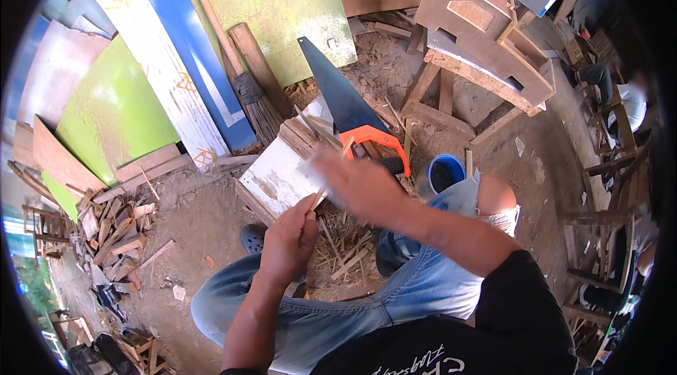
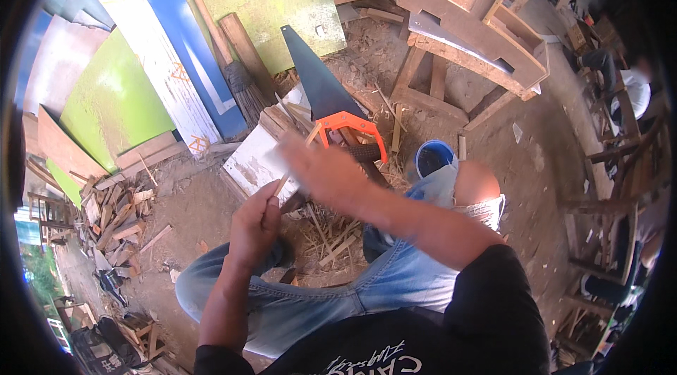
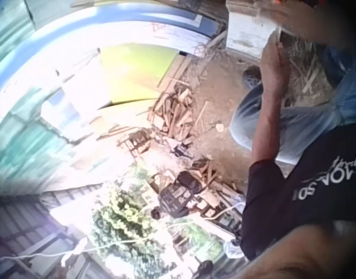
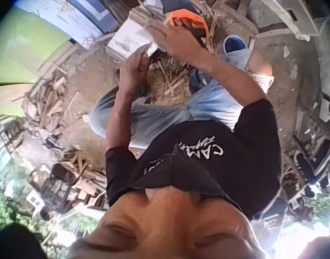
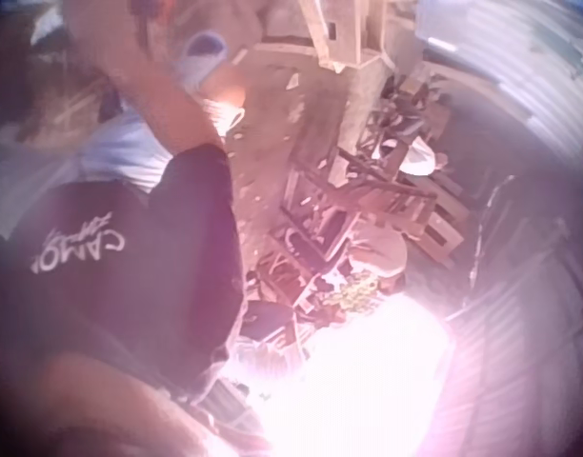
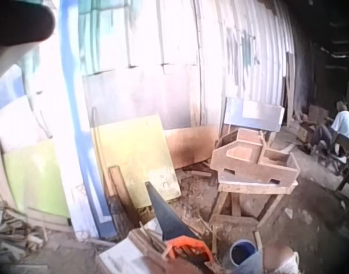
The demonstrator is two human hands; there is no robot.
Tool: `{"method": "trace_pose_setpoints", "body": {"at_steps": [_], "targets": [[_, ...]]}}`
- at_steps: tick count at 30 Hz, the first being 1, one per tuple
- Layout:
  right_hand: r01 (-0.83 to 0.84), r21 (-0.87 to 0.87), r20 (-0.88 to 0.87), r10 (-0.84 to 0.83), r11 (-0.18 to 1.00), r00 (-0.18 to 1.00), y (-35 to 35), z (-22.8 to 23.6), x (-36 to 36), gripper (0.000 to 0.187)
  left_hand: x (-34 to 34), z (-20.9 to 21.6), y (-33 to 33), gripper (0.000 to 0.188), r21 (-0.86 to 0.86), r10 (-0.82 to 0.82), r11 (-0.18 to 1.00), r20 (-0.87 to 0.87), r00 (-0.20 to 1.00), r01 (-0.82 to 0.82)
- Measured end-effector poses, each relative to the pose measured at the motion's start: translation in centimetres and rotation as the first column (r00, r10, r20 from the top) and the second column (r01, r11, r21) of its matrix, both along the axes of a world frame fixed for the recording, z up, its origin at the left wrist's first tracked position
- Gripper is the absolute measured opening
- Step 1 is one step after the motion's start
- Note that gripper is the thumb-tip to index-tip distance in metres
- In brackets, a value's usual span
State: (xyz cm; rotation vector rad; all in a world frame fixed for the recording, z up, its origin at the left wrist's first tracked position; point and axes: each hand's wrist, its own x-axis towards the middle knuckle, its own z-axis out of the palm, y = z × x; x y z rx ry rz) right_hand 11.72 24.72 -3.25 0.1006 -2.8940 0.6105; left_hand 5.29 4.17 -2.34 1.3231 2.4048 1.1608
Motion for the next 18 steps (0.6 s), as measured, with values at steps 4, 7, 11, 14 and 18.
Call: {"method": "trace_pose_setpoints", "body": {"at_steps": [4, 7, 11, 14, 18], "targets": [[0.164, 0.037, -0.060, -0.162, 0.986, 0.985, -0.4, -0.2, -0.2, 0.059, 0.6, 0.7, -0.1, 0.026, 0.079, 0.097, 0.984, 0.526, 0.845, -0.162], [0.192, 0.034, -0.106, -0.188, 0.981, 0.977, -0.6, -0.8, -0.3, 0.055, 0.4, 1.1, -0.3, 0.028, 0.104, 0.072, 0.959, 0.810, 0.582, -0.264], [-0.038, -0.005, -0.111, 0.037, 0.999, 0.993, -1.3, -1.0, -0.3, 0.054, 0.1, 1.3, -0.4, 0.030, 0.160, -0.012, 0.945, 0.888, 0.460, -0.284], [0.303, -0.017, -0.206, -0.299, 0.953, 0.932, -1.6, -0.7, -0.2, 0.055, -0.1, 1.2, -0.6, 0.031, 0.188, -0.054, 0.935, 0.914, 0.402, -0.301], [-0.247, -0.064, -0.029, 0.246, 0.967, 0.969, -1.9, -0.2, -0.2, 0.057, -0.3, 1.0, -0.6, 0.029, 0.215, -0.152, 0.910, 0.968, 0.199, -0.355]]}}
